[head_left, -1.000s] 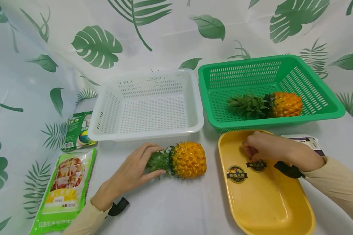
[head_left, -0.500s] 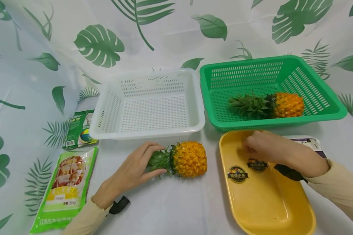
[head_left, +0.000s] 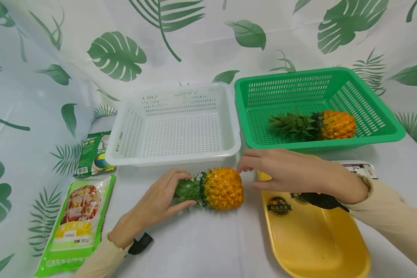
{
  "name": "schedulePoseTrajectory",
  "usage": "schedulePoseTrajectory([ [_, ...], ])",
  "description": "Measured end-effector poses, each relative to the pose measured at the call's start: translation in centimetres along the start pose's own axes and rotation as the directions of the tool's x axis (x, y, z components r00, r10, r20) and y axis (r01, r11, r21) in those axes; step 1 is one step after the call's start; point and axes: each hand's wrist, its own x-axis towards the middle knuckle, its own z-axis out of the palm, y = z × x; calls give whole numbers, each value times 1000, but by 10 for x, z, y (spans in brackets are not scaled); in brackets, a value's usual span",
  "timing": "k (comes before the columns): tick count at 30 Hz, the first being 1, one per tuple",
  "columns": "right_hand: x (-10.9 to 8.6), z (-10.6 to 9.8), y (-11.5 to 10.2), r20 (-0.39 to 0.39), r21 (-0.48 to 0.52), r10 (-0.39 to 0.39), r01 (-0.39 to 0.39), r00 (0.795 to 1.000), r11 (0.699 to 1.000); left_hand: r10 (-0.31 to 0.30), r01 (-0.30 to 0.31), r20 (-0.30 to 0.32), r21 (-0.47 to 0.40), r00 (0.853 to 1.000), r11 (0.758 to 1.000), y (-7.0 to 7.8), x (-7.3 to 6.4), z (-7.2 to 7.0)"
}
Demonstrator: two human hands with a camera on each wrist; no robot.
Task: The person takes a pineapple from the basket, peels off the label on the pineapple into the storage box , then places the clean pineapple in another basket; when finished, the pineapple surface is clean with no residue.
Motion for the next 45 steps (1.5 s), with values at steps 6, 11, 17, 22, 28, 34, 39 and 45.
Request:
schedulePoseTrajectory([
  [6, 19, 13, -2, 20, 58, -94, 93, 995, 994, -8, 8, 10, -17, 1000, 1000, 0, -2, 1],
  [11, 30, 26, -1, 51, 71, -130, 127, 990, 989, -12, 12, 11, -20, 1000, 1000, 0, -3, 1],
  [17, 38, 37, 0, 103, 80, -105, 97, 989, 992, -15, 15, 7, -12, 1000, 1000, -1, -3, 0],
  [22, 43, 44, 4, 115, 98, -115, 104, 987, 990, -4, 4, 0, -14, 1000, 1000, -1, -2, 0],
  [28, 46, 44, 6, 119, 128, -113, 98, 987, 987, 0, 0, -4, -10, 1000, 1000, -2, -2, 1],
  [34, 48, 45, 7, 109, 130, -131, 116, 985, 985, -14, 14, 0, -7, 1000, 1000, -2, -3, 1],
  [39, 50, 47, 7, 98, 151, -162, 146, 982, 978, -13, 13, 1, -4, 1000, 1000, -2, -4, 1],
  [45, 51, 50, 8, 74, 166, -190, 175, 979, 970, -20, 20, 4, -7, 1000, 1000, -2, -3, 1],
])
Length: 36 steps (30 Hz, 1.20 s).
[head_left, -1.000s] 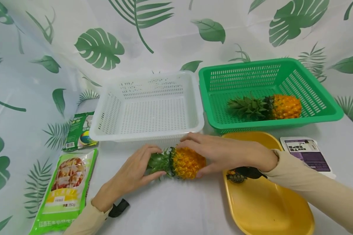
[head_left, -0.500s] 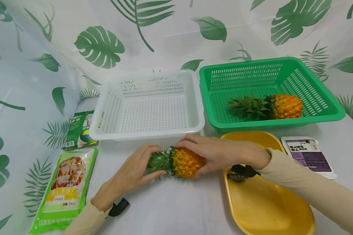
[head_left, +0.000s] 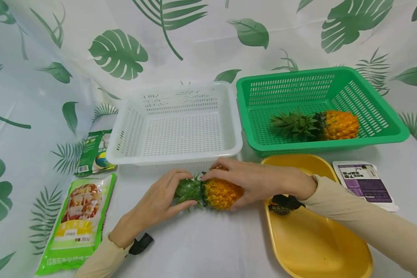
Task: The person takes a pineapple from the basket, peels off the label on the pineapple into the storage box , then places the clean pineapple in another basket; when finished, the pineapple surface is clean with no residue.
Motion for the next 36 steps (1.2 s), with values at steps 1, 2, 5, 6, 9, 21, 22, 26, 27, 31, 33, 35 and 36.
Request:
schedulePoseTrajectory([
  [1, 0, 0, 0, -2, -4, -2, 2, 1000, 1000, -3, 3, 2, -1, 1000, 1000, 0, 0, 0],
  [2, 0, 0, 0, -3, -9, -3, 3, 1000, 1000, -3, 3, 1, 0, 1000, 1000, 0, 0, 0],
  [5, 0, 1, 1, -4, -29, -5, 5, 1000, 1000, 0, 0, -3, -1, 1000, 1000, 1, 1, -1],
  [6, 0, 1, 1, -5, -35, -4, 4, 1000, 999, 2, -2, -6, -1, 1000, 1000, 1, 1, -1],
  [9, 1, 1, 1, -8, -46, -1, 1, 1000, 999, 0, 0, -6, -2, 1000, 1000, 1, 2, -1],
  [21, 3, 5, 0, -27, -18, 21, -21, 999, 1000, 3, -3, -6, -2, 1000, 1000, 0, 1, -1],
  [22, 4, 5, 0, -31, -23, 20, -20, 999, 1000, 9, -9, -7, 2, 1000, 1000, 0, 1, -1],
  [26, 4, 4, 0, -45, -37, 12, -13, 999, 999, 26, -26, -5, 20, 1000, 999, 2, 0, -2],
  [27, 3, 3, -1, -46, -34, 9, -11, 999, 999, 24, -24, -4, 24, 1000, 999, 4, 0, -3],
  [31, -3, -3, -3, -46, 7, -6, 6, 999, 1000, 4, -4, 3, 21, 1000, 1000, 13, 0, -11],
  [33, -8, -9, -5, -42, 40, -11, 13, 999, 999, -9, 9, 10, 12, 1000, 1000, 21, 2, -18],
  [35, -15, -16, -8, -41, 66, -8, 11, 999, 998, -18, 18, 18, 0, 1000, 1000, 29, 4, -26],
  [36, -19, -21, -10, -41, 74, -7, 10, 999, 997, -20, 20, 18, -7, 1000, 1000, 33, 6, -31],
])
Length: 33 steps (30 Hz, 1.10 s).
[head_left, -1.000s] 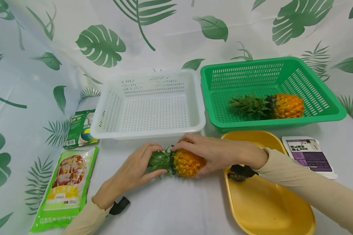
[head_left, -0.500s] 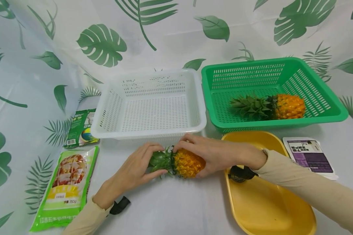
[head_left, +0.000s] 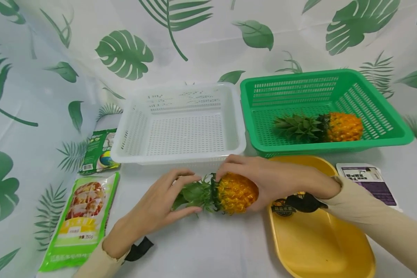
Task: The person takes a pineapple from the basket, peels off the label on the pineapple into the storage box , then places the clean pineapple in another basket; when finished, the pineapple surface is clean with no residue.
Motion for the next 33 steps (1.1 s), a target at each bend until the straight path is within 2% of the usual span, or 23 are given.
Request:
schedulePoseTrajectory([
  [3, -14, -15, -7, 5, 22, 20, -20, 1000, 1000, -3, 2, -12, -19, 1000, 1000, 9, 4, -13],
  [7, -37, -37, -16, -3, 14, 52, -52, 999, 999, -19, 13, -69, -85, 997, 996, 13, 8, -26],
  [10, -56, -51, -17, -71, -68, 22, -27, 997, 997, -45, 24, -126, -161, 991, 987, 13, 13, -29],
  [13, -75, -62, -11, -173, -183, -38, 6, 984, 983, -79, 39, -166, -230, 983, 972, 12, 23, -24],
  [15, -87, -70, -5, -225, -233, -73, 20, 972, 972, -99, 48, -172, -279, 980, 959, 12, 29, -17],
  [17, -99, -79, -1, -269, -264, -75, 1, 960, 965, -120, 63, -154, -329, 981, 942, 13, 35, -7],
  [22, -126, -99, 13, -371, -301, -14, -106, 929, 948, -135, 100, -45, -461, 990, 882, 22, 53, 27],
  [25, -139, -108, 25, -427, -291, 23, -161, 904, 943, -114, 122, 46, -504, 992, 855, 28, 65, 48],
  [28, -149, -114, 39, -481, -257, 60, -205, 875, 944, -99, 149, 122, -528, 988, 836, 35, 77, 66],
  [30, -152, -116, 48, -512, -231, 97, -245, 853, 941, -103, 170, 151, -539, 983, 825, 39, 83, 76],
  [33, -155, -118, 58, -556, -189, 150, -301, 817, 935, -120, 191, 161, -558, 980, 808, 45, 94, 88],
])
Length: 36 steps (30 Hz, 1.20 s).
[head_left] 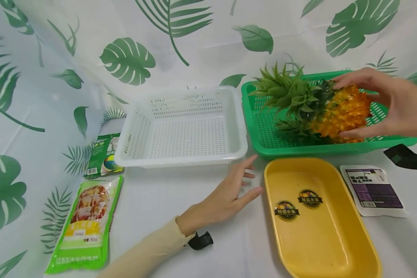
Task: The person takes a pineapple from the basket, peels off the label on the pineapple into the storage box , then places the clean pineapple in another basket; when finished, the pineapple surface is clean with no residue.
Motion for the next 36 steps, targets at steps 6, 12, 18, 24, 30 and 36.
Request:
schedulePoseTrajectory([
  [6, 7, -3, 27, -58, -35, 99, -101, 993, 994, -46, 44, -76, -26, 996, 999, -4, 23, 20],
  [12, 19, -15, 74, -53, -171, 101, -109, 993, 979, -112, 110, -162, -21, 980, 994, -5, 44, 24],
  [18, 34, -21, 74, 9, -250, 155, -148, 988, 957, -157, 155, -230, -26, 960, 988, -4, 61, 29],
  [24, 44, -15, 72, 62, -301, 198, -170, 978, 938, -176, 159, -288, -82, 941, 984, -4, 72, 37],
  [30, 52, -10, 89, 104, -321, 147, -107, 984, 941, -181, 145, -332, -129, 926, 981, -5, 80, 41],
  [36, 58, -5, 101, 161, -318, 153, -96, 975, 943, -188, 139, -353, -159, 917, 977, -6, 84, 42],
])
